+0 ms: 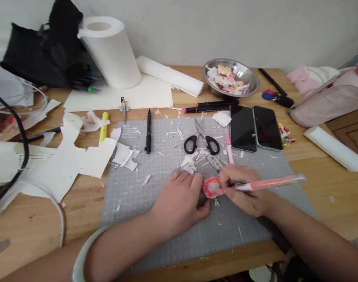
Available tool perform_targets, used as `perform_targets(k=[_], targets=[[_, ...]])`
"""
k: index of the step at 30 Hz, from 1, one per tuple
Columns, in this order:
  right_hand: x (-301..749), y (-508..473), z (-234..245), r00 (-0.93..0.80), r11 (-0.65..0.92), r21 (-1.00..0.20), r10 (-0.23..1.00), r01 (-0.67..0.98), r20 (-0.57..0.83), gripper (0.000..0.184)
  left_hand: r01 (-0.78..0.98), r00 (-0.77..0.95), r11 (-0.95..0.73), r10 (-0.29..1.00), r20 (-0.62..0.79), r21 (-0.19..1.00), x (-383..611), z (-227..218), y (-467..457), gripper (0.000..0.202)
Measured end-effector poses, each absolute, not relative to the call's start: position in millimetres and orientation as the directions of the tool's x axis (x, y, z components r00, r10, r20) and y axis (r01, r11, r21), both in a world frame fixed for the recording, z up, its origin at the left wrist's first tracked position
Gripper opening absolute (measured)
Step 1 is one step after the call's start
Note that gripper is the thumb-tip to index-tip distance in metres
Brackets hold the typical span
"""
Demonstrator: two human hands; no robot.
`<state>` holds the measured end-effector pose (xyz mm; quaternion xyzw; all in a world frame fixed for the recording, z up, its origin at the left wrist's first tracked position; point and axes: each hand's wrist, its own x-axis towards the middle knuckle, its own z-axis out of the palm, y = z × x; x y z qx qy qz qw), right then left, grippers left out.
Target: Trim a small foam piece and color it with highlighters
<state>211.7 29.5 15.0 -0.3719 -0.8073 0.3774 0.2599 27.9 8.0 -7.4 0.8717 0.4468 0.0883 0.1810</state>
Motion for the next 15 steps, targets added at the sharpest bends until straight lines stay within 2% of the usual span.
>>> perform_targets(k=[6, 15], targets=[[207.7, 29.8, 16.1, -0.584, 0.460, -0.795, 0.794, 0.395, 0.169, 0.011, 0.738, 0.598, -0.535, 0.801, -0.032, 0.412, 30.4, -7.1, 10.4, 0.030], [213.4, 31.2, 14.4, -0.662, 0.455, -0.796, 0.743, 0.399, 0.093, 0.011, 0.739, 0.596, -0.529, 0.802, -0.040, 0.417, 31.1, -4.9, 9.0, 0.018]])
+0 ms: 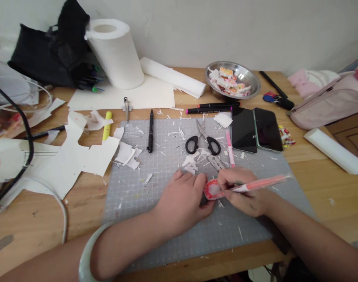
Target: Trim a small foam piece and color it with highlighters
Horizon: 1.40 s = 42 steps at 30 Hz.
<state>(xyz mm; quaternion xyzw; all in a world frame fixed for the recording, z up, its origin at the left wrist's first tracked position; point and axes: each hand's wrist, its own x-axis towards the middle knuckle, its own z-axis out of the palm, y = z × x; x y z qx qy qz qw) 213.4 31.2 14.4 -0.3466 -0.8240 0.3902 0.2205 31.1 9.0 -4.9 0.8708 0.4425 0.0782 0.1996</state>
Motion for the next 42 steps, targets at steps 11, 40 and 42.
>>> perform_targets(k=[11, 40, 42], targets=[[221.6, 36.8, 15.0, -0.675, 0.452, -0.791, 0.735, 0.413, 0.067, 0.013, 0.749, 0.583, -0.534, 0.812, -0.008, 0.394, 31.5, -5.6, 7.8, 0.015], [221.0, 38.1, 14.7, -0.540, 0.441, -0.747, 0.831, 0.498, 0.131, 0.012, 0.755, 0.580, -0.523, 0.814, -0.033, 0.395, 30.6, -3.6, 7.9, 0.015], [220.1, 37.4, 14.3, -0.526, 0.437, -0.743, 0.840, 0.507, 0.134, 0.011, 0.755, 0.579, -0.524, 0.815, -0.028, 0.394, 30.6, -3.8, 7.7, 0.015]])
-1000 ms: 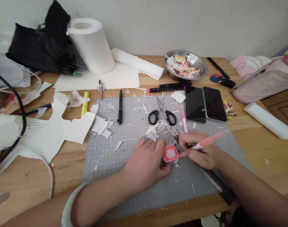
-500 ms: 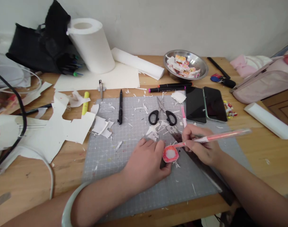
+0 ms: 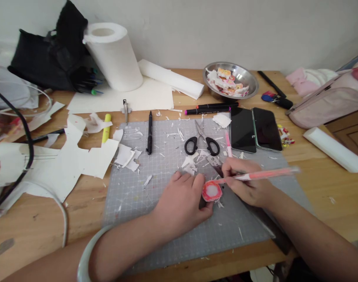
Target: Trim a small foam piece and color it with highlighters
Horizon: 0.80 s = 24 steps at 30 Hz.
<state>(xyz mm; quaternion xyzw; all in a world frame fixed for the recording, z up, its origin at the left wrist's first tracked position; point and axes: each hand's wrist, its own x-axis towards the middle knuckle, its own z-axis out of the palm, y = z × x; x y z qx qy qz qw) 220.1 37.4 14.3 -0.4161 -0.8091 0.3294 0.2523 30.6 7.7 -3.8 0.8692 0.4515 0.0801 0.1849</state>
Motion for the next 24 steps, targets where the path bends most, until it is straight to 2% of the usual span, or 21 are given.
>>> perform_targets(k=[4, 8, 11, 24], targets=[[217.8, 35.5, 13.4, -0.532, 0.460, -0.749, 0.829, 0.477, 0.171, 0.012, 0.755, 0.583, -0.534, 0.812, -0.017, 0.380, 30.1, -5.0, 7.9, 0.019], [216.7, 35.6, 13.0, -0.564, 0.518, -0.697, 0.802, 0.495, 0.196, 0.013, 0.754, 0.585, -0.531, 0.810, -0.029, 0.387, 29.7, -6.3, 9.0, 0.023], [216.7, 36.2, 13.0, -0.525, 0.520, -0.687, 0.819, 0.507, 0.232, 0.013, 0.758, 0.578, -0.516, 0.815, -0.044, 0.398, 30.1, -6.4, 9.5, 0.024], [212.2, 32.3, 13.2, -0.541, 0.503, -0.683, 0.820, 0.529, 0.184, 0.013, 0.756, 0.577, -0.517, 0.816, -0.036, 0.401, 30.3, -7.6, 8.4, 0.025]])
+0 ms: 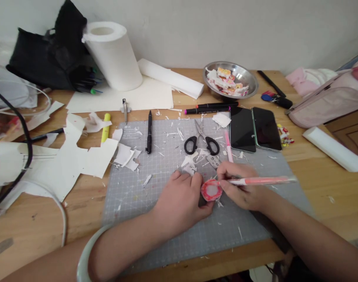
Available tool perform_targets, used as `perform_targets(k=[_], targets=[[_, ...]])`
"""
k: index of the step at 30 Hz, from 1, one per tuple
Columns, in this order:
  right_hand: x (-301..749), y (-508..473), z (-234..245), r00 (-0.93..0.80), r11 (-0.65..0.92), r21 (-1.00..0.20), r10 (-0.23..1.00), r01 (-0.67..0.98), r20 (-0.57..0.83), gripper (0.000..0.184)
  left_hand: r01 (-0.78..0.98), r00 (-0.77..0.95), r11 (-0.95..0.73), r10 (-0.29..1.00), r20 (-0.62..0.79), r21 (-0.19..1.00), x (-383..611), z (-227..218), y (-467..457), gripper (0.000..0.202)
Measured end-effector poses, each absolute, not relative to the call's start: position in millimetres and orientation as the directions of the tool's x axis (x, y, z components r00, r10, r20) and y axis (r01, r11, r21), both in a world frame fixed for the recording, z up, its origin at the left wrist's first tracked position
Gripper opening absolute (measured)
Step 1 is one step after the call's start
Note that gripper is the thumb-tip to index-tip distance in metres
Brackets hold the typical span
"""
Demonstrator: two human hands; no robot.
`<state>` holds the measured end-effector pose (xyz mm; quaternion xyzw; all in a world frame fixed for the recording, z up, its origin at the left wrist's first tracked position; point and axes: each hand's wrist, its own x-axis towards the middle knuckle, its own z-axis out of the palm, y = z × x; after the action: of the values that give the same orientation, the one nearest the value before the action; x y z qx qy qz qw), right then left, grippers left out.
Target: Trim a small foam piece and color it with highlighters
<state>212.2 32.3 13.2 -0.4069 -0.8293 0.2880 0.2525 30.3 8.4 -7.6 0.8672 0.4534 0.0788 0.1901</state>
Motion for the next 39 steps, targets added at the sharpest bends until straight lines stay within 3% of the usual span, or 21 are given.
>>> perform_targets(k=[17, 24, 39], targets=[[210.4, 32.6, 10.1, -0.491, 0.492, -0.684, 0.843, 0.539, 0.220, 0.012, 0.754, 0.577, -0.526, 0.817, -0.013, 0.395, 30.0, -8.5, 9.3, 0.025], [209.9, 33.2, 10.5, -0.466, 0.423, -0.735, 0.869, 0.530, 0.165, 0.011, 0.758, 0.576, -0.520, 0.817, -0.027, 0.394, 30.6, -7.4, 8.8, 0.025], [206.9, 29.9, 10.8, -0.518, 0.445, -0.752, 0.840, 0.486, 0.162, 0.013, 0.752, 0.581, -0.532, 0.814, -0.010, 0.388, 30.5, -7.6, 9.1, 0.024]])
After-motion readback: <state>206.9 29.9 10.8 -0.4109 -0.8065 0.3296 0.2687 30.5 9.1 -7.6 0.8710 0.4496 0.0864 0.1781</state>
